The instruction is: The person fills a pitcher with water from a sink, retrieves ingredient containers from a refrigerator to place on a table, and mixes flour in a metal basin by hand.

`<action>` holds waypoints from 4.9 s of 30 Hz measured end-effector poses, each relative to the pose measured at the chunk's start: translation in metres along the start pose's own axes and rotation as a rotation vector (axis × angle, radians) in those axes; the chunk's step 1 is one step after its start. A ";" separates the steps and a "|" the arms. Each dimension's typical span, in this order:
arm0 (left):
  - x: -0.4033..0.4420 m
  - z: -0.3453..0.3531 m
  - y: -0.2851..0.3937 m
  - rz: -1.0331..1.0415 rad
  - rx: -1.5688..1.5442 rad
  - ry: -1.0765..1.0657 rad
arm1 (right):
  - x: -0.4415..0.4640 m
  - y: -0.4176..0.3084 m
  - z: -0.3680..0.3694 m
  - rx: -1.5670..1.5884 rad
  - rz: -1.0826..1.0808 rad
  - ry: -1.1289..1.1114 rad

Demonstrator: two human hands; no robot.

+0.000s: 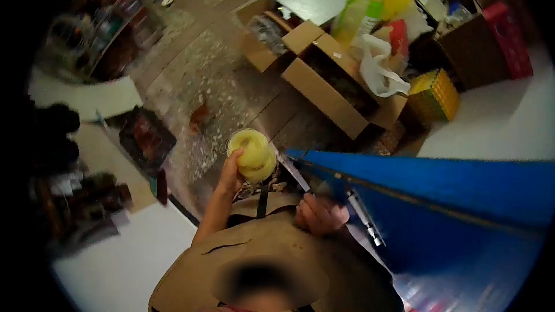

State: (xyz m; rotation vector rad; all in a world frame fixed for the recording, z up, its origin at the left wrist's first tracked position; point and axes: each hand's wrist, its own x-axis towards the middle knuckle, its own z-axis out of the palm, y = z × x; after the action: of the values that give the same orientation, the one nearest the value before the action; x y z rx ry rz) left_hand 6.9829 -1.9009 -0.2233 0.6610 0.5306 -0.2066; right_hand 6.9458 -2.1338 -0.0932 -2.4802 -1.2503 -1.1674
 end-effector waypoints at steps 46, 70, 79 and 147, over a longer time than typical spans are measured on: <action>0.711 0.647 -0.199 -0.234 0.589 -0.422 | 0.024 0.287 0.218 -0.432 1.724 -0.080; 0.373 0.324 0.016 -0.809 0.830 -0.754 | 0.085 0.275 0.212 0.581 1.895 0.310; 0.230 0.288 0.052 -0.426 0.582 -0.813 | 0.109 0.159 0.213 1.302 1.914 0.293; -0.005 0.230 -0.025 1.908 1.415 -2.112 | 0.227 -0.195 -0.243 0.536 0.615 1.543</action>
State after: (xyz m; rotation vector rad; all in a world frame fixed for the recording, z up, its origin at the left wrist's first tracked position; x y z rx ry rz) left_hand 7.0623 -2.0657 -0.0815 -1.5981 2.7781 -0.7204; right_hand 6.7440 -1.9675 0.1897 -0.8342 -0.2116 -1.5871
